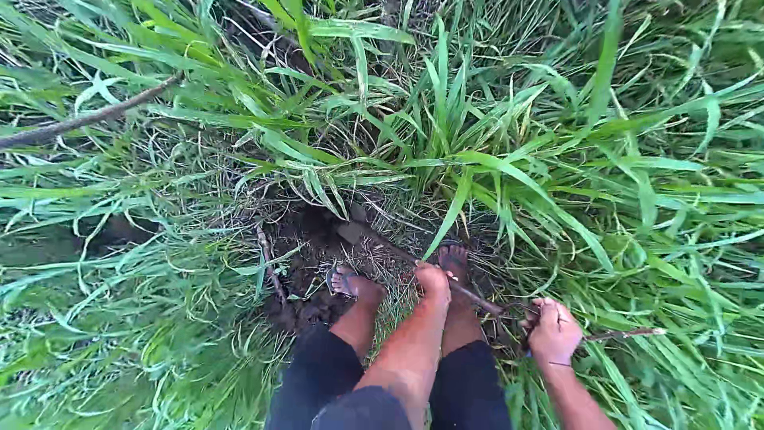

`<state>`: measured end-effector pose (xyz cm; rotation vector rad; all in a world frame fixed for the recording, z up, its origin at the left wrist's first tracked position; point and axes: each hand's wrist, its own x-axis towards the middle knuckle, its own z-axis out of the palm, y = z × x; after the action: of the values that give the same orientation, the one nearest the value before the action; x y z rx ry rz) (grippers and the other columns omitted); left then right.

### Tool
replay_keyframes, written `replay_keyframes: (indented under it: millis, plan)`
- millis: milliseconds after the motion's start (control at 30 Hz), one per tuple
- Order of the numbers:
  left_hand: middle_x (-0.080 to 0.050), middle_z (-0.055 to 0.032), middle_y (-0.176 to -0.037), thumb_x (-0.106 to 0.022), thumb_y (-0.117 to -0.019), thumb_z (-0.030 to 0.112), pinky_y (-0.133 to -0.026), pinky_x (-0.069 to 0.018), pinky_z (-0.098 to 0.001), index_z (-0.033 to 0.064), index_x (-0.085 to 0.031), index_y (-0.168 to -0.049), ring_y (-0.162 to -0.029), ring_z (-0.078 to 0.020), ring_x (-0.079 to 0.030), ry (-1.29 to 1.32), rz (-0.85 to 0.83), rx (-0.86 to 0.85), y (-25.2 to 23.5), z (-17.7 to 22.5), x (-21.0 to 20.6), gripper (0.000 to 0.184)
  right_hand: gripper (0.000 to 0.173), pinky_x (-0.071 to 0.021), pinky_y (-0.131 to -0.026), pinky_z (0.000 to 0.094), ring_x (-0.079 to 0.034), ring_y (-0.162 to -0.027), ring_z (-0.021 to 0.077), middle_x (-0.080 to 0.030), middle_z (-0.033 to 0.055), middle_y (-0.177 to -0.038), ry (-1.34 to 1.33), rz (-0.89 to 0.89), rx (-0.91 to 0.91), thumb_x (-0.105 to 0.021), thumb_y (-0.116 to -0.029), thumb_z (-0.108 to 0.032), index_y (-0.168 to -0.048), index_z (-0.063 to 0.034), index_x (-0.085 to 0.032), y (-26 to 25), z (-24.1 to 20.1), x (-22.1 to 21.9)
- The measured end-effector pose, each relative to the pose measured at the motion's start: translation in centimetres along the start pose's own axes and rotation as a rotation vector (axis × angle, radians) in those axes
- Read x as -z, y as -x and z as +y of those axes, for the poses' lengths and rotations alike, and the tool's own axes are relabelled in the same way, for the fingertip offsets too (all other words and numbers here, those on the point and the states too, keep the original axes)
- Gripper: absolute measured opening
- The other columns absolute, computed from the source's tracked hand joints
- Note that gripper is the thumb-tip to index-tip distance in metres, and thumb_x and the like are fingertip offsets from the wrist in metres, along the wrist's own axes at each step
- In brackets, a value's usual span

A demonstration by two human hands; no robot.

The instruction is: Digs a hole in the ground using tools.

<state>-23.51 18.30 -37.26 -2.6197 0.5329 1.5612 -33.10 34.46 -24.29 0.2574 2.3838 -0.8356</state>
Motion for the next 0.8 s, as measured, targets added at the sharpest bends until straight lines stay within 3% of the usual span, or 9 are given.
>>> replay_keyframes:
  millis: [67,167,233,300,367,533,633,733,800]
  plan:
    - [-0.063,-0.0181,-0.09,-0.02,-0.113,0.049,-0.058,-0.0582,-0.049,0.001,-0.049,-0.133,-0.064,-0.0293,-0.065,0.11,-0.078,0.05,-0.8,0.2,0.8,0.06,0.046,-0.0534,-0.048,0.0394,-0.056,-0.049,0.0156,-0.061,0.0059,-0.068,0.097,0.061,-0.058,-0.039,-0.1103,-0.033,-0.101,0.001,-0.068,0.2,-0.9,-0.4]
    - [-0.056,-0.0101,-0.077,-0.03,-0.1118,0.05,-0.053,-0.0562,-0.0426,0.0046,-0.05,-0.11,-0.057,-0.023,-0.058,0.399,-0.195,0.178,-3.1,3.8,4.4,0.049,0.052,-0.0499,-0.046,0.0392,-0.052,-0.045,0.0156,-0.054,0.0023,-0.059,0.057,0.093,-0.265,-0.037,-0.111,-0.043,-0.101,-0.002,-0.068,3.9,-4.8,-1.8]
    - [-0.053,-0.0065,-0.071,-0.036,-0.1108,0.046,-0.052,-0.055,-0.0392,0.0082,-0.049,-0.098,-0.054,-0.0203,-0.056,0.531,-0.234,0.21,-6.6,6.8,7.2,0.042,0.045,-0.0473,-0.042,0.0366,-0.048,-0.043,0.0141,-0.049,-0.0004,-0.056,-0.041,0.091,-0.288,-0.043,-0.109,-0.042,-0.099,-0.005,-0.067,7.4,-6.7,-2.9]
    - [-0.053,-0.0061,-0.069,-0.041,-0.1095,0.045,-0.055,-0.0544,-0.0404,0.0091,-0.048,-0.096,-0.055,-0.0207,-0.055,0.556,-0.332,0.244,-10.4,8.0,9.3,0.039,0.037,-0.0454,-0.04,0.0355,-0.045,-0.041,0.0132,-0.044,-0.0027,-0.054,-0.093,0.076,-0.235,-0.05,-0.1069,-0.039,-0.091,-0.0083,-0.063,9.0,-6.6,-3.4]
    - [-0.052,-0.0043,-0.07,-0.046,-0.1091,0.035,-0.056,-0.0553,-0.0374,0.0092,-0.049,-0.098,-0.056,-0.0183,-0.055,0.533,-0.382,0.231,-11.6,6.1,9.4,0.028,0.035,-0.045,-0.04,0.0355,-0.044,-0.041,0.0125,-0.044,-0.0034,-0.054,-0.036,0.083,-0.202,-0.053,-0.1056,-0.038,-0.087,-0.0092,-0.061,8.1,-5.2,-3.1]
    - [-0.052,-0.0058,-0.074,-0.052,-0.1062,0.02,-0.056,-0.0552,-0.0368,0.0067,-0.05,-0.105,-0.057,-0.0186,-0.054,0.658,-0.368,0.229,-8.9,5.4,5.4,0.014,0.033,-0.0457,-0.046,0.0354,-0.044,-0.046,0.0099,-0.048,-0.0031,-0.06,0.122,0.151,-0.058,-0.052,-0.1037,-0.033,-0.086,-0.0072,-0.063,0.7,-3.1,-0.5]
    - [-0.051,-0.004,-0.069,-0.049,-0.1049,0.018,-0.057,-0.0567,-0.0382,0.0093,-0.048,-0.092,-0.054,-0.0187,-0.054,0.758,-0.41,0.255,-6.4,5.1,4.9,0.015,0.029,-0.0464,-0.05,0.0314,-0.045,-0.05,0.0065,-0.053,-0.0032,-0.069,0.141,0.134,0.079,-0.05,-0.1026,-0.026,-0.091,-0.0046,-0.065,-2.0,-2.8,2.4]
    - [-0.049,-0.0016,-0.066,-0.046,-0.104,0.018,-0.063,-0.056,-0.0403,0.0128,-0.047,-0.085,-0.056,-0.0187,-0.053,0.895,-0.505,0.237,-2.5,5.8,7.0,0.02,0.027,-0.0466,-0.043,0.0262,-0.048,-0.044,0.0036,-0.056,-0.0086,-0.063,0.05,0.06,0.263,-0.043,-0.1017,-0.018,-0.085,-0.0097,-0.062,-3.6,-5.6,4.9]
    - [-0.049,-0.0001,-0.063,-0.043,-0.1035,0.02,-0.068,-0.0552,-0.0412,0.0153,-0.047,-0.078,-0.059,-0.0191,-0.055,1.005,-0.551,0.189,0.7,6.4,10.8,0.026,0.026,-0.0493,-0.045,0.0251,-0.053,-0.048,0.0027,-0.061,-0.0094,-0.068,0.006,-0.018,0.409,-0.042,-0.1012,-0.014,-0.086,-0.0094,-0.063,-3.1,-8.8,6.3]
